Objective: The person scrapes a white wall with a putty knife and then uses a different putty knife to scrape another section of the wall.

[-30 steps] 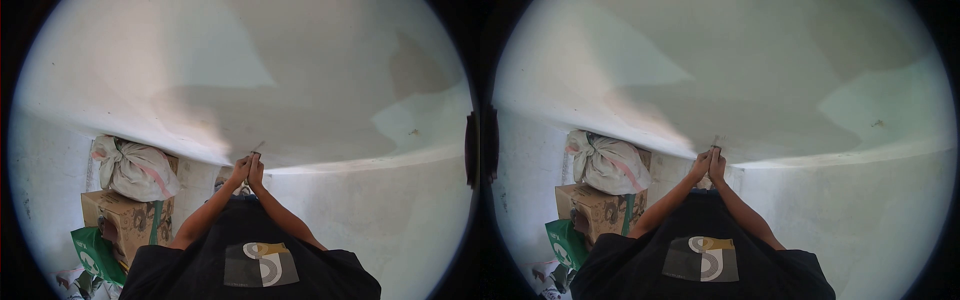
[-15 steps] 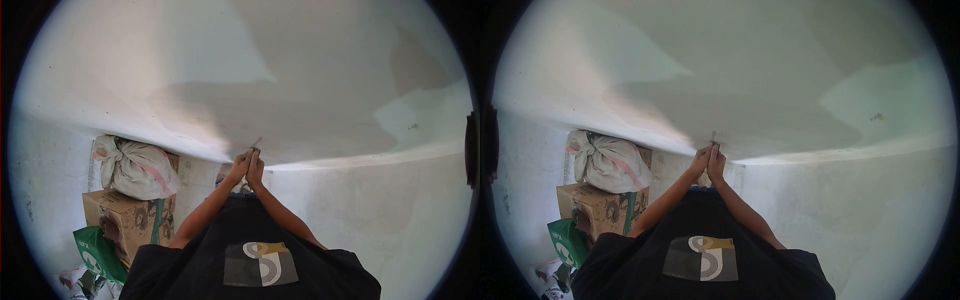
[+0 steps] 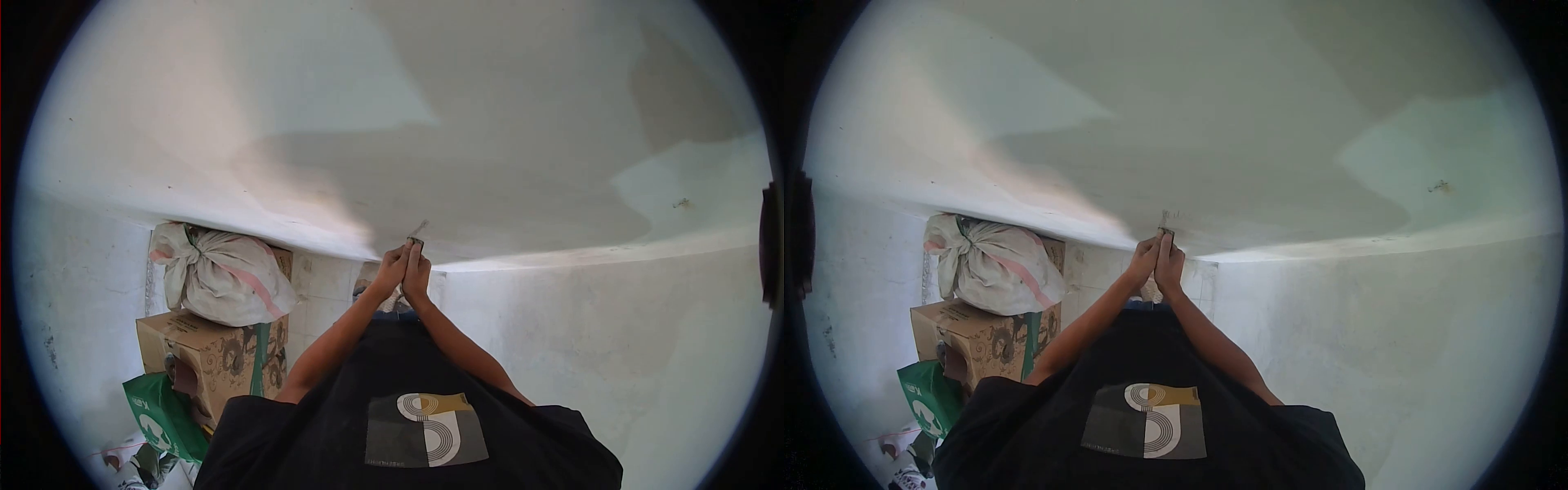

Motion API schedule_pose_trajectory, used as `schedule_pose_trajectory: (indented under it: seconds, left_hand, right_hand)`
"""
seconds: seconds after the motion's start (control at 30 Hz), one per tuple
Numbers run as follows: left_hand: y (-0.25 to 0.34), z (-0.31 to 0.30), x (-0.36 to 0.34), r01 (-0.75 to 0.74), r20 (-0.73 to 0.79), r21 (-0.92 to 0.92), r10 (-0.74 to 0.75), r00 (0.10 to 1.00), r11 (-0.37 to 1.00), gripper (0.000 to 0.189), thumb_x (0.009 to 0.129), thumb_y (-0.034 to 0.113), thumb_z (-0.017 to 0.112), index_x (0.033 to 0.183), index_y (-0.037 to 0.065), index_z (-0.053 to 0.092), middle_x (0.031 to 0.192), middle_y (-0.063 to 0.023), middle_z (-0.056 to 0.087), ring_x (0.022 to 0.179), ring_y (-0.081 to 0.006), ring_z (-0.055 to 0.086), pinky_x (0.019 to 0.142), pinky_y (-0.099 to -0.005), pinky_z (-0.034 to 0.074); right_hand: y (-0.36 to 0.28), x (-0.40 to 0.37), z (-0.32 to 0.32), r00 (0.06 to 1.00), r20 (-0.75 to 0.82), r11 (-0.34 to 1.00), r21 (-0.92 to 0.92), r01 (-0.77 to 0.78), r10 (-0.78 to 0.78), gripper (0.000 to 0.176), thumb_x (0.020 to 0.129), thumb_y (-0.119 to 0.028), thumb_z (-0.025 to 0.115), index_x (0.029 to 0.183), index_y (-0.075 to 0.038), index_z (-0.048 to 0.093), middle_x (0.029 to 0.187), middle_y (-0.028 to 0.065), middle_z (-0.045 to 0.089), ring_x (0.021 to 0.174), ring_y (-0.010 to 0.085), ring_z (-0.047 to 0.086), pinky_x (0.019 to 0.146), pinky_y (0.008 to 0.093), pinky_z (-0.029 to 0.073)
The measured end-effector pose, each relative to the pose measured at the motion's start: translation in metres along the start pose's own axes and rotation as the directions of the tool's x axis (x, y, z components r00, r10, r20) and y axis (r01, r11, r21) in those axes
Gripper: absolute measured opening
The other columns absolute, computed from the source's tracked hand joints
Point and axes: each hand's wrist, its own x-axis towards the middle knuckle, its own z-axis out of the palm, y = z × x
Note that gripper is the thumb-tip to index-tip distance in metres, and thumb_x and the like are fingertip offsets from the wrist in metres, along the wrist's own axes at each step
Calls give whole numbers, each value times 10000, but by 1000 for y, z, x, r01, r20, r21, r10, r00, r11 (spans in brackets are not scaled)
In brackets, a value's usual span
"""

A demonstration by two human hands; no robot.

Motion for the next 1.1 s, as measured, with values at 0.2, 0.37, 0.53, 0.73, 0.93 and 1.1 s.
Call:
schedule_pose_trajectory:
  seconds: [0.2, 0.37, 0.53, 0.73, 0.93, 1.1]
  left_hand:
    - [17, 4, -11, 53, -34, 20, -53, 998, 998, 446, 1036, 373, 400, 881, 34, 645, 776, 23, 592, 772, -61, 517, 691, -240, 455]
    - [24, 8, -16, 9, -39, 20, -8, 999, 1000, 450, 1028, 390, 415, 889, 32, 651, 779, 23, 594, 761, -60, 517, 680, -242, 454]
    - [11, 3, -6, -37, -20, 26, 38, 999, 999, 462, 1020, 408, 428, 907, 25, 660, 777, 19, 595, 749, -61, 513, 669, -244, 452]
    - [6, 3, -11, 44, -74, 10, -43, 996, 999, 467, 1021, 407, 426, 888, 21, 653, 769, 17, 590, 749, -63, 507, 672, -246, 452]
    - [6, 2, -7, 39, -36, 0, -39, 999, 999, 455, 1019, 410, 429, 897, 31, 650, 801, 16, 594, 771, -67, 509, 689, -243, 450]
    - [17, 5, -8, -2, -20, 9, 2, 1000, 1000, 429, 1019, 390, 438, 902, 33, 646, 787, 20, 590, 763, -73, 516, 683, -246, 453]
  right_hand:
    - [-8, -3, 2, 1000, -14, 999, 29, 24, -24, 630, 1014, -415, 379, 771, 115, 617, 587, 154, 606, 588, 170, 578, 556, 374, 451]
    - [-8, -3, 5, 998, -51, 996, 78, 44, -40, 630, 1011, -420, 394, 746, 111, 605, 587, 138, 607, 592, 157, 568, 545, 368, 446]
    - [-4, 1, 1, 999, 21, 997, 65, 36, -37, 648, 1013, -432, 384, 736, 110, 605, 604, 125, 609, 595, 155, 572, 536, 355, 445]
    - [6, -3, 2, 999, 19, 995, 93, -46, 44, 648, 1011, -437, 390, 759, 117, 612, 595, 128, 615, 603, 147, 576, 544, 344, 451]
    - [5, 1, 5, 999, -32, 989, 145, 8, -3, 624, 1010, -415, 412, 749, 117, 607, 590, 103, 602, 608, 116, 538, 535, 336, 437]
    - [-4, 3, 0, 999, 15, 994, 102, 34, -36, 609, 1011, -404, 411, 736, 109, 593, 592, 93, 597, 609, 116, 537, 527, 337, 427]
